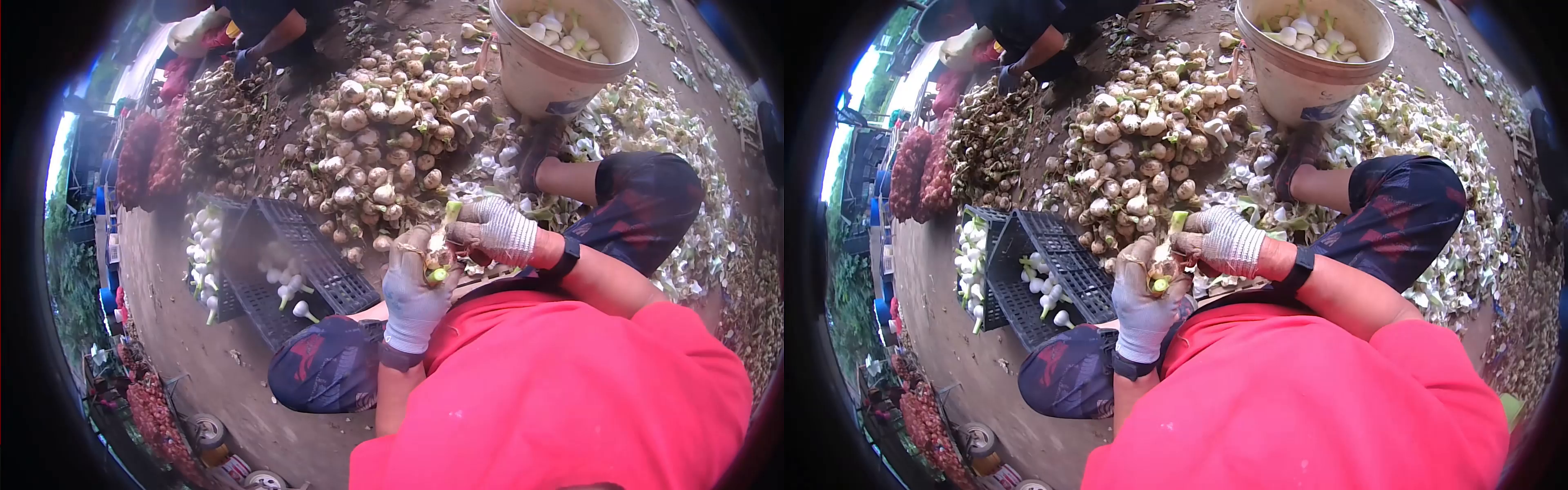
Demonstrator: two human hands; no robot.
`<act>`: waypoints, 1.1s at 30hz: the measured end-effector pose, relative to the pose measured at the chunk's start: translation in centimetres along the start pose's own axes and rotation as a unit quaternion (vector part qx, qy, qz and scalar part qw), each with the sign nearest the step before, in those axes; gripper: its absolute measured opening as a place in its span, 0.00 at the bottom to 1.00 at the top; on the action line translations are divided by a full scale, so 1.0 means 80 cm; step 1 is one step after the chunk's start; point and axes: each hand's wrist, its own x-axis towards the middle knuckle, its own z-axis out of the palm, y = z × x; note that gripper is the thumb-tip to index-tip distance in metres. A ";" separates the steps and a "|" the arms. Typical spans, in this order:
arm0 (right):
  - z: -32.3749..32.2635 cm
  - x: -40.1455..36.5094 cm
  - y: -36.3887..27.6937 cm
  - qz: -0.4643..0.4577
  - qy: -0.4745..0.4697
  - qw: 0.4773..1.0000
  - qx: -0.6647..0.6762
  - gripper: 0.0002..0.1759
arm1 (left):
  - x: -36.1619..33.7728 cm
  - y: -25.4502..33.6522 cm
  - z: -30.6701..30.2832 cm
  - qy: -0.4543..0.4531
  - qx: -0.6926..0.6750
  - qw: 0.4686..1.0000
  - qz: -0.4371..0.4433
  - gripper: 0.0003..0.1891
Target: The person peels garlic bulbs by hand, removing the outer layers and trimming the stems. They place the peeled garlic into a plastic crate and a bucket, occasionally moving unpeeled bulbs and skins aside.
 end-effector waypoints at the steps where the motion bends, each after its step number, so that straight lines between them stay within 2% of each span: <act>1: 0.001 -0.005 -0.002 0.000 -0.001 1.000 0.001 0.13 | -0.002 0.002 -0.002 -0.001 0.001 1.000 -0.001 0.29; 3: 0.002 -0.013 0.000 0.017 -0.017 0.999 0.022 0.13 | -0.006 0.005 -0.005 -0.025 0.028 0.999 0.031 0.27; 5: -0.003 -0.015 0.006 0.002 -0.020 1.000 -0.013 0.13 | -0.005 0.011 -0.007 -0.030 0.035 0.998 0.038 0.26; 7: -0.008 -0.019 0.007 0.014 -0.063 0.997 -0.052 0.12 | -0.004 0.011 -0.011 -0.040 0.034 0.997 0.059 0.26; 9: -0.007 -0.025 0.007 0.011 -0.067 0.996 -0.052 0.12 | -0.004 0.006 -0.017 -0.053 -0.014 0.997 0.052 0.24; 11: -0.005 -0.031 0.002 0.010 -0.065 0.998 -0.017 0.12 | -0.001 0.008 -0.026 -0.086 -0.102 0.991 0.013 0.23; 12: -0.007 -0.031 0.009 -0.048 -0.068 0.996 -0.038 0.11 | -0.003 0.005 -0.028 -0.106 -0.129 0.986 -0.027 0.22; 13: -0.012 -0.030 0.010 -0.048 -0.069 0.996 -0.038 0.11 | -0.004 0.007 -0.029 -0.106 -0.128 0.986 -0.028 0.22; 15: -0.017 -0.028 0.008 0.007 -0.094 0.994 0.061 0.11 | -0.002 0.016 -0.033 -0.113 -0.305 0.930 -0.173 0.22; 16: -0.016 -0.026 0.007 0.012 -0.084 0.994 0.071 0.12 | -0.006 -0.001 -0.025 -0.090 -0.192 0.974 -0.073 0.23; 17: -0.015 -0.027 0.003 0.010 -0.084 0.994 0.071 0.12 | -0.006 -0.003 -0.023 -0.090 -0.191 0.975 -0.072 0.23; 19: -0.014 -0.030 -0.009 0.016 -0.067 0.998 0.010 0.13 | -0.003 0.003 -0.018 -0.068 -0.027 0.997 0.003 0.25; 21: -0.009 -0.023 0.008 0.023 -0.031 0.999 -0.001 0.13 | -0.004 0.013 -0.016 -0.087 0.006 0.996 -0.019 0.26; 23: -0.008 -0.022 0.015 0.058 -0.037 0.997 0.031 0.14 | -0.005 0.012 -0.013 -0.094 0.048 0.994 0.005 0.27; 25: -0.011 -0.023 0.012 0.053 -0.040 0.997 0.029 0.13 | -0.004 0.012 -0.016 -0.099 0.052 0.993 0.023 0.27; 26: -0.013 -0.026 0.014 0.033 -0.047 0.997 0.052 0.09 | -0.006 0.016 -0.020 -0.097 -0.181 0.967 -0.152 0.26; 27: -0.016 -0.029 0.015 0.012 -0.053 0.996 0.075 0.07 | -0.006 0.018 -0.020 -0.088 -0.398 0.858 -0.313 0.25; 28: -0.019 -0.024 0.035 0.000 -0.094 0.974 0.208 0.05 | -0.006 0.014 -0.017 -0.087 -0.398 0.858 -0.313 0.25; 29: -0.023 -0.024 0.042 -0.001 -0.096 0.973 0.208 0.05 | -0.007 0.006 -0.012 -0.054 -0.400 0.858 -0.318 0.23; 30: -0.026 -0.024 0.040 0.038 -0.151 0.923 0.353 0.05 | 0.003 0.006 -0.008 -0.022 -0.403 0.857 -0.320 0.21; 31: -0.028 -0.024 0.037 0.079 -0.201 0.846 0.488 0.07 | 0.012 0.010 -0.006 0.008 -0.406 0.854 -0.324 0.20; 32: -0.026 -0.026 0.034 0.056 -0.143 0.879 0.452 0.08 | 0.007 0.029 -0.006 0.063 -0.424 0.823 -0.374 0.15; 33: -0.020 -0.028 0.024 0.056 -0.143 0.879 0.452 0.08 | 0.003 0.029 0.004 0.144 -0.323 0.882 -0.311 0.12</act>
